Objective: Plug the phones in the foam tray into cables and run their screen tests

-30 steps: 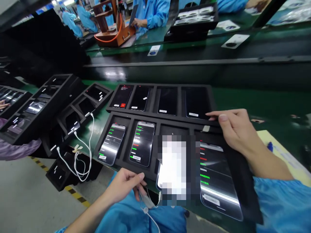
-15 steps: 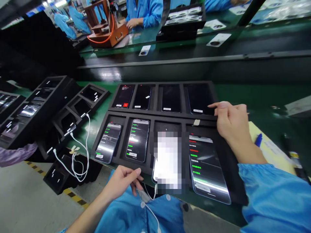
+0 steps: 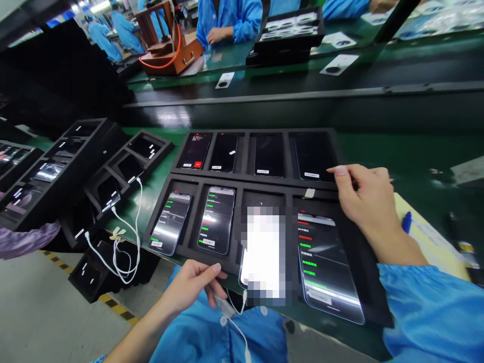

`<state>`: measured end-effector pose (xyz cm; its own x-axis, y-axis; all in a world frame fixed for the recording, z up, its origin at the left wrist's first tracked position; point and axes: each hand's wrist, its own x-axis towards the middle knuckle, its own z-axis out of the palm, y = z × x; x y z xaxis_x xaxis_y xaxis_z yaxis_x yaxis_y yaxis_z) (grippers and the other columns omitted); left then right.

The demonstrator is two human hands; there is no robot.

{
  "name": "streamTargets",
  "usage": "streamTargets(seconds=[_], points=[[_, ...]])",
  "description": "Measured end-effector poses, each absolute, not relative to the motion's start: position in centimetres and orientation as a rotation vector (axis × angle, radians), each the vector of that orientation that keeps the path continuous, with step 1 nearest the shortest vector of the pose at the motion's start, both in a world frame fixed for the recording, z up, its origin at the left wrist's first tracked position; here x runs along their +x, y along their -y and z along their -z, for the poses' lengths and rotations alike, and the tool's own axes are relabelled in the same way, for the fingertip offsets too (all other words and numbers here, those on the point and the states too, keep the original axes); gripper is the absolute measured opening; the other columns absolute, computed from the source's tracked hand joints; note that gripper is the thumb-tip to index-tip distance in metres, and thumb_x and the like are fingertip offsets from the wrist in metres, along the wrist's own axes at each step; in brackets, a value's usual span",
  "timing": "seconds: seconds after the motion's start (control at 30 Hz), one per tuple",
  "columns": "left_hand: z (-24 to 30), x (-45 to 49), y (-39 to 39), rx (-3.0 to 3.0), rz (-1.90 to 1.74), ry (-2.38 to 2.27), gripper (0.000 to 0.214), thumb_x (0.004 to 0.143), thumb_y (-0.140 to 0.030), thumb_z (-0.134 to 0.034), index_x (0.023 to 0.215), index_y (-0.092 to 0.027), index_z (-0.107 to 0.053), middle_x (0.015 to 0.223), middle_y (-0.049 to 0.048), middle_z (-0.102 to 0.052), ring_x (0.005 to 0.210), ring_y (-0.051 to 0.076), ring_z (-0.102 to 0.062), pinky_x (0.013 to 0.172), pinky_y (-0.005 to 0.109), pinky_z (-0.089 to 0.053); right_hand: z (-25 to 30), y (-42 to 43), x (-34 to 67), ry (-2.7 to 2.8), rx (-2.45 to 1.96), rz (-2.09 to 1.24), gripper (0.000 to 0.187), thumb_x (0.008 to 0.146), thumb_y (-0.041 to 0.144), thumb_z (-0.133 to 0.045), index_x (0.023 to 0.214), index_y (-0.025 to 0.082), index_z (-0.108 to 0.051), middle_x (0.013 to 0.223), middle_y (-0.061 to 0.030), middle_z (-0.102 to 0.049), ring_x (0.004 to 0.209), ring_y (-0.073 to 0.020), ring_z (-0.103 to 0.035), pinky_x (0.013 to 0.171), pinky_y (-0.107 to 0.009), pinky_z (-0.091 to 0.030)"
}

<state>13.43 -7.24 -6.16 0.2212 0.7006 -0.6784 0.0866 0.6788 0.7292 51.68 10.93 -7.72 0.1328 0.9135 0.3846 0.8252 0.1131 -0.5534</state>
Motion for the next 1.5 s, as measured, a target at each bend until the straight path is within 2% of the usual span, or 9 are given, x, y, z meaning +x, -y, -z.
streamTargets(seconds=[0.1, 0.23, 0.4, 0.63, 0.8, 0.93, 1.03, 1.27, 1.5], points=[[5.9, 13.2, 7.2, 0.745, -0.471, -1.227, 0.080, 0.078, -0.089, -0.076, 0.074, -0.010, -0.078, 0.075, 0.0132, -0.082, 0.048, 0.011, -0.061, 0.063, 0.026, -0.049, 7.6, -10.8, 51.5, 1.748, -1.696, -0.159, 0.048, 0.098, 0.062, -0.048, 0.102, 0.021, -0.073, 0.088, -0.0110, -0.069, 0.088, -0.0276, -0.055, 0.097, -0.047, -0.041], [6.0, 13.0, 7.2, 0.746, -0.469, -1.136, 0.078, 0.085, -0.086, -0.071, 0.078, -0.010, -0.080, 0.082, 0.0146, -0.084, 0.050, 0.011, -0.063, 0.073, 0.029, -0.053, 7.1, -10.1, 51.3, 1.778, -1.799, -0.107, 0.064, 0.096, 0.073, -0.044, 0.113, 0.021, -0.075, 0.098, -0.0149, -0.071, 0.106, -0.0370, -0.054, 0.096, -0.053, -0.040], [6.4, 13.1, 7.1, 0.744, -0.455, -1.106, 0.081, 0.086, -0.089, -0.068, 0.091, -0.009, -0.080, 0.080, 0.0138, -0.083, 0.050, 0.015, -0.066, 0.066, 0.029, -0.051, 5.6, -7.9, 48.0, 2.127, -1.533, -0.226, 0.069, 0.096, 0.077, -0.054, 0.141, 0.026, -0.069, 0.129, -0.0167, -0.070, 0.126, -0.0413, -0.055, 0.103, -0.057, -0.042], [6.7, 13.2, 7.2, 0.733, -0.458, -1.119, 0.087, 0.082, -0.093, -0.068, 0.098, -0.008, -0.080, 0.075, 0.0124, -0.082, 0.048, 0.015, -0.065, 0.057, 0.026, -0.046, 6.2, -5.2, 43.7, 2.602, -1.168, -0.506, 0.092, 0.083, 0.071, -0.078, 0.164, 0.036, -0.051, 0.170, -0.0141, -0.047, 0.157, -0.0464, -0.040, 0.121, -0.069, -0.038], [6.7, 13.5, 7.3, 0.737, -0.457, -1.134, 0.084, 0.082, -0.092, -0.068, 0.087, -0.009, -0.077, 0.071, 0.0118, -0.080, 0.046, 0.015, -0.063, 0.055, 0.026, -0.046, 6.4, -5.2, 46.0, 2.531, -1.170, -0.705, 0.082, 0.095, 0.065, -0.070, 0.168, 0.043, -0.043, 0.169, -0.0094, -0.050, 0.154, -0.0434, -0.048, 0.122, -0.070, -0.042], [6.5, 13.6, 7.3, 0.738, -0.458, -1.161, 0.085, 0.081, -0.093, -0.068, 0.091, -0.010, -0.078, 0.070, 0.0108, -0.079, 0.045, 0.015, -0.062, 0.054, 0.028, -0.046, 5.6, -4.8, 46.5, 2.462, -1.214, -0.868, 0.079, 0.098, 0.074, -0.062, 0.167, 0.041, -0.047, 0.167, -0.0097, -0.054, 0.152, -0.0449, -0.050, 0.120, -0.070, -0.045], [6.3, 13.7, 7.4, 0.744, -0.456, -1.192, 0.085, 0.081, -0.093, -0.068, 0.092, -0.009, -0.078, 0.070, 0.0114, -0.079, 0.046, 0.016, -0.063, 0.055, 0.028, -0.047, 5.1, -4.6, 45.7, 2.474, -1.213, -0.901, 0.078, 0.099, 0.075, -0.060, 0.166, 0.036, -0.049, 0.165, -0.0108, -0.056, 0.152, -0.0443, -0.049, 0.123, -0.071, -0.041], [6.3, 13.8, 7.5, 0.739, -0.452, -1.220, 0.084, 0.081, -0.092, -0.069, 0.092, -0.009, -0.078, 0.069, 0.0109, -0.079, 0.046, 0.015, -0.063, 0.056, 0.027, -0.046, 4.9, -4.0, 43.3, 2.531, -1.202, -0.837, 0.078, 0.095, 0.067, -0.069, 0.161, 0.026, -0.057, 0.158, -0.0202, -0.058, 0.146, -0.0464, -0.053, 0.121, -0.072, -0.038], [6.2, 13.8, 7.2, 0.748, -0.438, -1.232, 0.086, 0.081, -0.093, -0.069, 0.091, -0.008, -0.078, 0.069, 0.0108, -0.079, 0.046, 0.015, -0.063, 0.056, 0.027, -0.045, 5.0, -4.4, 44.3, 2.547, -1.175, -0.991, 0.079, 0.094, 0.054, -0.071, 0.166, 0.030, -0.051, 0.167, -0.0187, -0.050, 0.155, -0.0471, -0.043, 0.122, -0.073, -0.037]])
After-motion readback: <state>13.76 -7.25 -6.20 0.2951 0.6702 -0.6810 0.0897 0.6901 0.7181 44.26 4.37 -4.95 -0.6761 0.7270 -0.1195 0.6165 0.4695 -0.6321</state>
